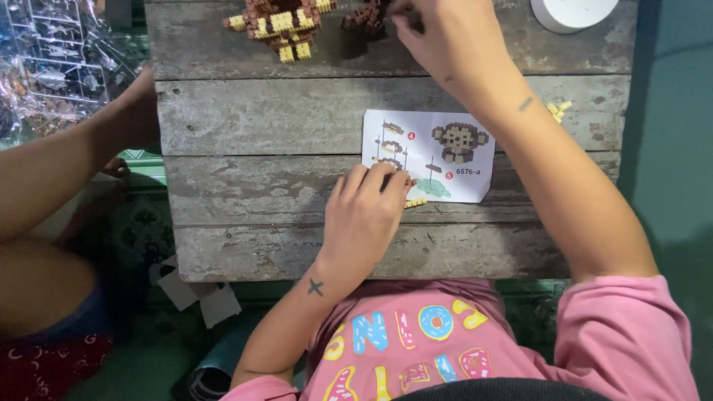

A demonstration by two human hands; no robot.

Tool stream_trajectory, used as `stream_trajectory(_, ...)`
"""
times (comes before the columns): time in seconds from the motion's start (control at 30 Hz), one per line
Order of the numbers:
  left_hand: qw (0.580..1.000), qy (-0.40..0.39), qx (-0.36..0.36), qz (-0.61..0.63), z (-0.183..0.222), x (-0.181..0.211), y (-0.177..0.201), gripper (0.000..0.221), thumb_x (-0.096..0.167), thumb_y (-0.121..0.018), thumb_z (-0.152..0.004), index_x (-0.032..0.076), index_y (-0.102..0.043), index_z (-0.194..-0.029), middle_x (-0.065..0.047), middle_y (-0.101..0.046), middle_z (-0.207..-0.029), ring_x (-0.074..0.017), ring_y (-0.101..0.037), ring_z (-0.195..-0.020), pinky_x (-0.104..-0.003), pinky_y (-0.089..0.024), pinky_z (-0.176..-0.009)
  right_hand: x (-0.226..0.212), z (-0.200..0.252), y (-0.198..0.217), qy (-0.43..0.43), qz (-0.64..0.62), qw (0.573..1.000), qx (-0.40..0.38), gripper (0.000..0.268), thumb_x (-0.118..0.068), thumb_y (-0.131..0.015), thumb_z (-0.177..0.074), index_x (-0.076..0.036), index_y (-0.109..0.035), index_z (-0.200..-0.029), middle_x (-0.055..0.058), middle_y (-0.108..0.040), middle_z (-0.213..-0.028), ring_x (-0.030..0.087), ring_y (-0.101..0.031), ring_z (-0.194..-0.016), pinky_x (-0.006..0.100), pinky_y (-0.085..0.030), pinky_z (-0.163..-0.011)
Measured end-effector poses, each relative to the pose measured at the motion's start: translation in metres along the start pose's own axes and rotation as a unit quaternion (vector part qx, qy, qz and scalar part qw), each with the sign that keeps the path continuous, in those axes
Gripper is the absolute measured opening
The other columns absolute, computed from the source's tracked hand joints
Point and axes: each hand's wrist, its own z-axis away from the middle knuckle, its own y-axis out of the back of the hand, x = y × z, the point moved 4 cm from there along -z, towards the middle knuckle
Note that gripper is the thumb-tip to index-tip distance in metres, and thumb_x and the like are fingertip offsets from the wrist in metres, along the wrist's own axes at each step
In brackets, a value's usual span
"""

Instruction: Assembling a small figure using micro-sized plastic building blocks while following printed instructions.

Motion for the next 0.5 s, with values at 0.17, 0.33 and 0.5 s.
stream_trajectory(0.17, 0.995, 0.0, -0.043, 0.089, 0.0, -0.015, 0.011, 0.007, 0.016, -0.083, -0.107, 0.013, -0.078, -0.111, -0.001, -0.078, -0.105, -0.0252, -0.064, -0.096, -0.038, -0.054, -0.081, -0.044, 0.023, 0.062, -0.065, -0.187, 0.979, -0.045, 0.017, 0.016, -0.083, -0.109, 0.003, -0.072, -0.107, 0.013, -0.08, -0.102, 0.023, -0.078, -0.088, 0.037, -0.063, -0.082)
stream_trajectory(0.33, 0.961, 0.051, -0.147, 0.23, -0.009, -0.036, 0.018, 0.007, 0.018, -0.072, -0.109, 0.013, -0.076, -0.113, -0.003, -0.079, -0.111, -0.0284, -0.069, -0.104, -0.043, -0.055, -0.093, -0.074, 0.066, 0.091, -0.149, -0.26, 0.948, -0.111, 0.014, 0.008, -0.085, -0.111, 0.001, -0.075, -0.106, 0.009, -0.08, -0.097, 0.016, -0.073, -0.082, 0.028, -0.064, -0.079)
stream_trajectory(0.5, 0.916, 0.092, -0.215, 0.326, -0.028, -0.054, 0.024, 0.011, 0.013, -0.076, -0.106, 0.008, -0.082, -0.113, -0.006, -0.083, -0.109, -0.0209, -0.075, -0.09, -0.035, -0.056, -0.082, -0.087, 0.1, 0.1, -0.206, -0.328, 0.911, -0.138, 0.009, -0.002, -0.087, -0.1, -0.001, -0.081, -0.106, 0.009, -0.086, -0.104, 0.012, -0.078, -0.087, 0.026, -0.067, -0.087)
